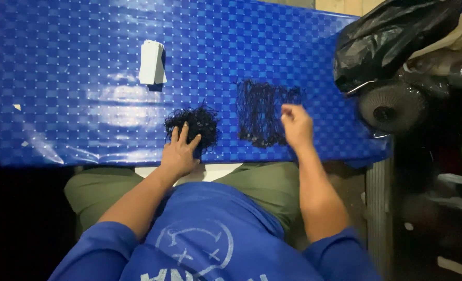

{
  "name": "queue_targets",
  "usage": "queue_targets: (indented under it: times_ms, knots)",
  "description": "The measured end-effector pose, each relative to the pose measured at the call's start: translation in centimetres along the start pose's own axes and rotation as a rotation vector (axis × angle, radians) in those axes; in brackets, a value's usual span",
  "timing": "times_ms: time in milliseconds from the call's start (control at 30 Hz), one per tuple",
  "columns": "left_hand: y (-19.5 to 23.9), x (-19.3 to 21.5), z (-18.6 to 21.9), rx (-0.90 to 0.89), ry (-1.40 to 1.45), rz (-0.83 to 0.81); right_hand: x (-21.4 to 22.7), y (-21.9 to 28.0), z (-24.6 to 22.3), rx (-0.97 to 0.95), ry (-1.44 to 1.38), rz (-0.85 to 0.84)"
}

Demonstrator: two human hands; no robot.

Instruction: The person sits on the floor at a low table and sorts tangled black cables by hand. They repeatedly pick up individual cables, untangle them, and place them into a separate pile, gradually organizing the cables into a neater stack.

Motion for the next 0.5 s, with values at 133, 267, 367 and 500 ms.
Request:
queue_targets:
  times_ms: [133, 267, 367, 500]
  knots:
    - [-0.3, 0.0, -0.1, -0.003, -0.025, 0.005, -2.9, 4.6, 1.8, -0.018, 0.043, -0.114]
    - [-0.1, 0.3, 0.1, -0.001, -0.019, -0.008, -4.1, 7.3, 2.3, -0.146, 0.069, -0.199]
    - [0.0, 0.1, 0.1, -0.005, -0.016, -0.003, -3.9, 8.2, 1.7, -0.145, 0.083, -0.241]
    - [-0.2, 0.0, 0.0, -0.008, -0.01, 0.013, -4.2, 9.0, 1.6, -0.141, 0.113, -0.269]
Point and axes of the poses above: each hand's wrist, its own y-axis away from the middle knuckle, its own x-axis out of the back of the hand, z = x × y, the point moved 3 cm from there along -y, towards the middle knuckle, and after that the axes turned 7 degrees about x, right-handed, at the moved point
